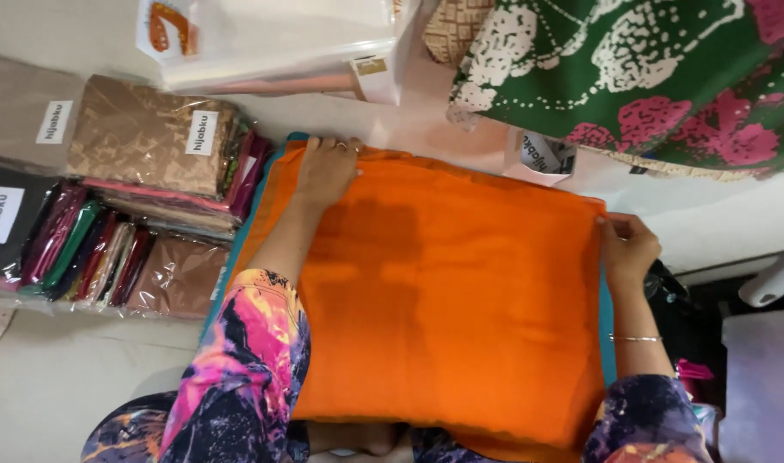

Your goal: Folding and cleaning garments with a lint roller in a sorting area.

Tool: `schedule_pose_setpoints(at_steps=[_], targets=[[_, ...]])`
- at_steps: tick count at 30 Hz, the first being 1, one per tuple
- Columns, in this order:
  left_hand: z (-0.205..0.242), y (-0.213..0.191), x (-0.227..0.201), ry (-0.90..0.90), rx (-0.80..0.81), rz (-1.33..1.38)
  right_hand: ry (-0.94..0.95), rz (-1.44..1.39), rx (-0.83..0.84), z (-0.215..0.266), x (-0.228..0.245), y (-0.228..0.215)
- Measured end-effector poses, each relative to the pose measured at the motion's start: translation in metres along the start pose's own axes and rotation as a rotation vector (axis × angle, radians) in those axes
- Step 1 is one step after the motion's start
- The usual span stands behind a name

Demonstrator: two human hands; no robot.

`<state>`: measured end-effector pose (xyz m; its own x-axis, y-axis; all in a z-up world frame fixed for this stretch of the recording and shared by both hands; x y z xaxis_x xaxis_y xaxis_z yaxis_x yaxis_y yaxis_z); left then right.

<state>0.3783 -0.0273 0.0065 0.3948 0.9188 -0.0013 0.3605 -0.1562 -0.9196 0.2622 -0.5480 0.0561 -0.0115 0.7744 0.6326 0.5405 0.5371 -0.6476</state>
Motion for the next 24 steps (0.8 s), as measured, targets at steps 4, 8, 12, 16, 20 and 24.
schedule_pose_setpoints(at_steps=[4, 8, 12, 16, 20, 24], targets=[[0.007, -0.001, 0.016, 0.044, 0.055, -0.090, 0.144, -0.280, 0.067, -0.003, -0.009, 0.003], [0.014, -0.025, 0.013, 0.153, 0.044, -0.044, 0.254, -0.333, 0.130, 0.007, -0.007, 0.005], [0.022, -0.046, 0.007, 0.214, -0.031, -0.164, 0.253, -0.382, 0.169, 0.012, -0.010, 0.008], [0.024, -0.048, 0.021, 0.090, -0.014, -0.148, 0.246, -0.352, 0.200, 0.013, -0.004, 0.015], [0.025, -0.039, 0.035, -0.005, 0.043, -0.170, 0.215, -0.286, 0.226, 0.012, 0.004, 0.019], [0.028, -0.038, 0.045, -0.038, 0.043, -0.140, 0.175, -0.321, 0.250, 0.009, 0.002, 0.016]])
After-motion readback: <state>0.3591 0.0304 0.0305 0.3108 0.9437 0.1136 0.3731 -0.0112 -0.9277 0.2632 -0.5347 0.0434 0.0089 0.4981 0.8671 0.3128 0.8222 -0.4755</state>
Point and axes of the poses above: each hand's wrist, its own z-axis away from the middle knuckle, its own y-axis out of the palm, x = y × z, the point moved 10 cm from there along -z, towards the middle knuckle, and after that the axes turned 3 degrees about y, right-handed, at the moved point
